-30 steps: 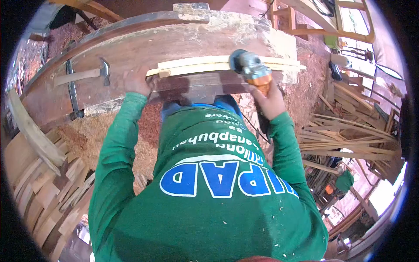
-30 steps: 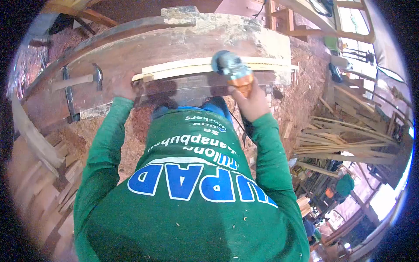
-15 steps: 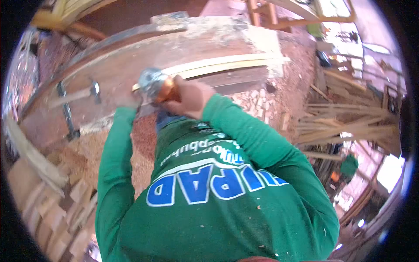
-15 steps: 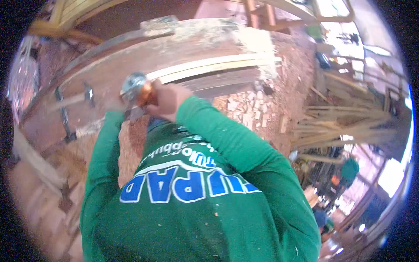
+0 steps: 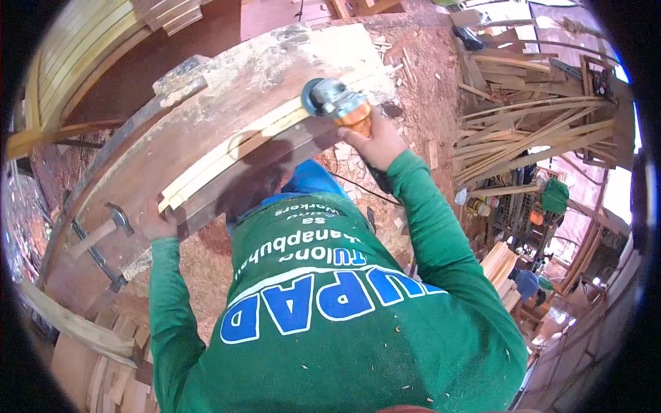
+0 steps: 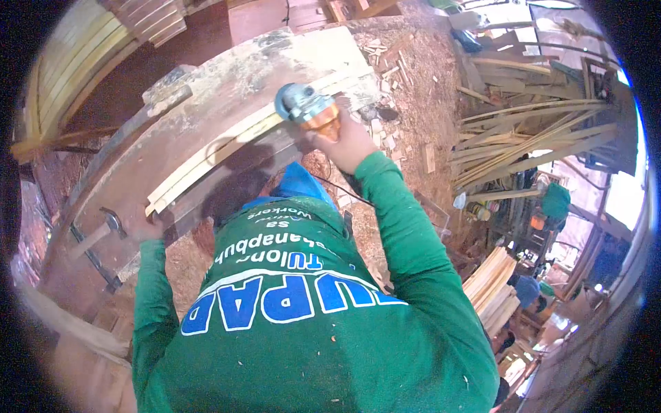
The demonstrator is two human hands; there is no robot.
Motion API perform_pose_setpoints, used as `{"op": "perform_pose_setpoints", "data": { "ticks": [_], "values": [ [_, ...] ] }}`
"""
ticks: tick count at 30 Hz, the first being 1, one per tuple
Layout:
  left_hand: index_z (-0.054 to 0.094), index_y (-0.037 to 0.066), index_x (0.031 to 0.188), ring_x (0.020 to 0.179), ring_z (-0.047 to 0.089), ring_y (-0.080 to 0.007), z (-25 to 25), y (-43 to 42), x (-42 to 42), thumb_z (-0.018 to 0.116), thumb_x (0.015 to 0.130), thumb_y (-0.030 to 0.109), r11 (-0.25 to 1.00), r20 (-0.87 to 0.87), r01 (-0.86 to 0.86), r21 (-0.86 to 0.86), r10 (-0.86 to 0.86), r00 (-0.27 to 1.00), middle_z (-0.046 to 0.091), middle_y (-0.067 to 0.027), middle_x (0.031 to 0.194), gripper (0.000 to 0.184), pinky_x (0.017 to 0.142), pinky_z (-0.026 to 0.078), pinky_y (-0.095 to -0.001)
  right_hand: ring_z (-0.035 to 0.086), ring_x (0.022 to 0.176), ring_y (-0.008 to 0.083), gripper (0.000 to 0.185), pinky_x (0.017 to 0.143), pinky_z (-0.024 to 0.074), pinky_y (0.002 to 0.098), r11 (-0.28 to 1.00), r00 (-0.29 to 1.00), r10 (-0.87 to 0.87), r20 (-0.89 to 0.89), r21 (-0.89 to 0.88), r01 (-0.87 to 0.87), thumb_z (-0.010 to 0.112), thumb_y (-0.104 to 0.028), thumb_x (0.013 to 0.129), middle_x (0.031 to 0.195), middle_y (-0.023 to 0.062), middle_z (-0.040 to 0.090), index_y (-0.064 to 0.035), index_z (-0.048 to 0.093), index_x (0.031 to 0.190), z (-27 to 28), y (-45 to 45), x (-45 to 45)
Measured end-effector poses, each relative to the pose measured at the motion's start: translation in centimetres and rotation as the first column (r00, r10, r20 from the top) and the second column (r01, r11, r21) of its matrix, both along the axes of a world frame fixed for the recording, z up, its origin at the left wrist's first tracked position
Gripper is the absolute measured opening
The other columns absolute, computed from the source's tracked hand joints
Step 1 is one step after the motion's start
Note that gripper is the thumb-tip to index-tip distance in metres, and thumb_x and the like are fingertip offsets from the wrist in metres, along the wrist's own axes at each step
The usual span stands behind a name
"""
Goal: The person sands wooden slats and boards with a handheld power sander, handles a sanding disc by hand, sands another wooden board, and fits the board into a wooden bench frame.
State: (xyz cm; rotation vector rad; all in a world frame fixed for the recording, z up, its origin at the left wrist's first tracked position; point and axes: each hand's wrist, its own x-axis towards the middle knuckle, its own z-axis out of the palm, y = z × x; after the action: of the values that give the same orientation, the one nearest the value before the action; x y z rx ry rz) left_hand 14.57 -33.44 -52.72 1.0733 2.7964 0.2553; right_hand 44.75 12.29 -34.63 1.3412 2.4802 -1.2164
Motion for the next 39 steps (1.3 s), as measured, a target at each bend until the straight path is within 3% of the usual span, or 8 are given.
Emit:
{"op": "perform_pose_setpoints", "data": {
  "ticks": [10, 13, 16, 19, 22, 27, 31, 39],
  "values": [
    [0.068, 0.017, 0.111, 0.092, 0.067, -0.0356, 2.5, 1.4, -0.1, 0.072, 0.076, 0.024, 0.997, -0.085, 0.014, -0.079, -0.021, 0.996, 0.069, -0.0116, 0.095, 0.037, 0.091, 0.046, -0.0514, 0.069, 0.113, 0.0389, 0.08, 0.098, 0.0525, 0.0443, 0.894, 0.894, -0.444, 0.065, 0.1, 0.437, 0.079, -0.057, 0.08, 0.12, 0.0267, 0.07, 0.0012, 0.06, 0.132, -2.7, 11.8, 10.0],
    [0.06, 0.01, 0.133, 0.115, 0.065, -0.0336, 6.6, 5.0, -2.5, 0.08, 0.077, 0.03, 0.958, 0.474, -0.033, -0.286, 0.171, 0.864, 0.068, -0.0152, 0.121, 0.062, 0.107, 0.047, -0.0468, 0.063, 0.072, 0.0176, 0.054, 0.066, 0.0539, 0.0322, 0.8, 0.74, -0.585, -0.332, -0.085, 0.594, 0.08, -0.033, 0.086, 0.094, 0.0092, 0.068, -0.0012, 0.059, 0.124, -2.9, 8.9, 15.0],
    [0.05, 0.004, 0.143, 0.127, 0.06, -0.03, 1.9, 0.6, -7.8, 0.087, 0.076, 0.038, 0.998, 0.788, -0.047, 0.052, -0.012, 0.615, 0.063, -0.0169, 0.136, 0.084, 0.115, 0.044, -0.0424, 0.064, 0.066, 0.0147, 0.046, 0.061, 0.0549, 0.0316, 0.631, 0.519, -0.751, -0.408, -0.216, 0.745, 0.081, -0.024, 0.084, 0.089, 0.0072, 0.069, -0.0024, 0.061, 0.12, -2.6, 3.1, 18.7],
    [0.045, 0.001, 0.147, 0.13, 0.058, -0.0299, 7.3, 11.0, -5.2, 0.089, 0.075, 0.044, 0.941, 0.62, 0.319, 0.113, -0.318, 0.718, 0.061, -0.0184, 0.139, 0.095, 0.116, 0.043, -0.0405, 0.072, 0.101, 0.0344, 0.073, 0.086, 0.0563, 0.0434, 0.605, 0.604, -0.796, 0.025, 0.008, 0.797, 0.086, -0.042, 0.072, 0.11, 0.0217, 0.072, 0.0016, 0.062, 0.126, -4.4, -0.8, 24.0],
    [0.044, 0.003, 0.147, 0.116, 0.064, -0.041, 12.3, 25.9, 3.7, 0.086, 0.075, 0.055, 0.776, 0.494, 0.624, -0.096, -0.507, 0.706, 0.064, -0.0226, 0.13, 0.098, 0.099, 0.053, -0.0474, 0.072, 0.099, 0.0368, 0.071, 0.087, 0.0565, 0.0444, 0.601, 0.63, -0.758, -0.168, 0.194, 0.775, 0.088, -0.035, 0.068, 0.108, 0.0225, 0.072, 0.0032, 0.062, 0.122, -6.0, -7.7, 25.4],
    [0.04, 0.008, 0.147, 0.105, 0.069, -0.0419, 9.0, 36.8, 13.2, 0.086, 0.073, 0.056, 0.866, 0.067, 0.488, -0.11, -0.483, 0.873, 0.063, -0.0216, 0.126, 0.099, 0.088, 0.057, -0.0532, 0.071, 0.102, 0.0355, 0.07, 0.089, 0.0565, 0.044, 0.58, 0.583, -0.81, 0.057, 0.222, 0.784, 0.088, -0.029, 0.065, 0.111, 0.0206, 0.071, 0.0024, 0.061, 0.122, -3.7, -8.7, 24.4],
    [0.048, 0.004, 0.141, 0.106, 0.071, -0.0376, 8.9, 41.2, 12.4, 0.092, 0.068, 0.048, 0.893, 0.199, 0.393, -0.218, -0.354, 0.914, 0.066, -0.0195, 0.125, 0.096, 0.091, 0.058, -0.0485, 0.071, 0.102, 0.0313, 0.073, 0.089, 0.0561, 0.0419, 0.618, 0.624, -0.773, -0.113, 0.085, 0.782, 0.088, -0.027, 0.065, 0.111, 0.017, 0.071, 0.001, 0.059, 0.125, -8.8, -3.7, 28.3],
    [0.072, 0.004, 0.12, 0.101, 0.072, -0.0198, 7.1, 47.5, 9.6, 0.103, 0.053, 0.038, 0.903, 0.746, 0.427, -0.052, -0.249, 0.618, 0.077, -0.0098, 0.108, 0.081, 0.097, 0.054, -0.0335, 0.07, 0.101, 0.0265, 0.071, 0.092, 0.0549, 0.0381, 0.76, 0.747, -0.648, -0.145, -0.171, 0.626, 0.082, -0.026, 0.07, 0.109, 0.0132, 0.071, 0.0008, 0.055, 0.13, -10.5, 9.6, 31.0]
  ]
}}
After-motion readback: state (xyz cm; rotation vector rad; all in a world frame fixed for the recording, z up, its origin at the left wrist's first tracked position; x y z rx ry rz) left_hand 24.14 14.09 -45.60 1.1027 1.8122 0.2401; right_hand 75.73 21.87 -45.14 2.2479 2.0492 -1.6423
